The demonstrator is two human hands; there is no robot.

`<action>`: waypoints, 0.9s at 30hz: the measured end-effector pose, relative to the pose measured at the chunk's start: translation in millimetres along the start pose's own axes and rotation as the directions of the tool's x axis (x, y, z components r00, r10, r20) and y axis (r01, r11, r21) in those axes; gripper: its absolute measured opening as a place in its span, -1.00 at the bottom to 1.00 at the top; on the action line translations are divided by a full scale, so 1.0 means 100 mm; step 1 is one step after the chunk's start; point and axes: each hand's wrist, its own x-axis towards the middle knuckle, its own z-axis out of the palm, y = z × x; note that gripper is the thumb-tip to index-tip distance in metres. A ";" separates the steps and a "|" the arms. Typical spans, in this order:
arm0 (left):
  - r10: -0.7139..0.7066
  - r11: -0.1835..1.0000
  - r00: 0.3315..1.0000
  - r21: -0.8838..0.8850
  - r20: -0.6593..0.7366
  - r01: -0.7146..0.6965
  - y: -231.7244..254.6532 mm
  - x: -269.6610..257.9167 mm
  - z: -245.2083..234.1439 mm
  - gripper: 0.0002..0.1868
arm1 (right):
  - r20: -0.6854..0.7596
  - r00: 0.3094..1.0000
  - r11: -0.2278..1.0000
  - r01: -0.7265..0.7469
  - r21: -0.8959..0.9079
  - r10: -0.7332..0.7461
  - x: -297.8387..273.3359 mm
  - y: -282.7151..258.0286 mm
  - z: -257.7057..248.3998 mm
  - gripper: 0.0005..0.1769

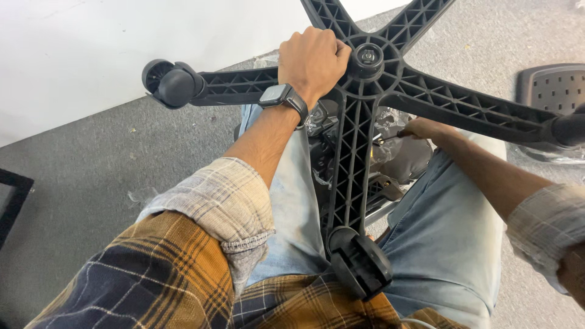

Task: The person assembles the base of an office chair by attaching the five-star base to the central gas lift mechanism. They use a screwdriver to tighten the bolts securing the base to the lift, ensuring the connection is firm.

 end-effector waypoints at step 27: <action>0.014 1.000 0.999 -0.001 -0.038 -0.014 0.00 0.00 0.02 -0.59 | -0.134 0.990 0.975 0.012 -0.223 -0.043 -0.51 -0.42 -0.08 -0.71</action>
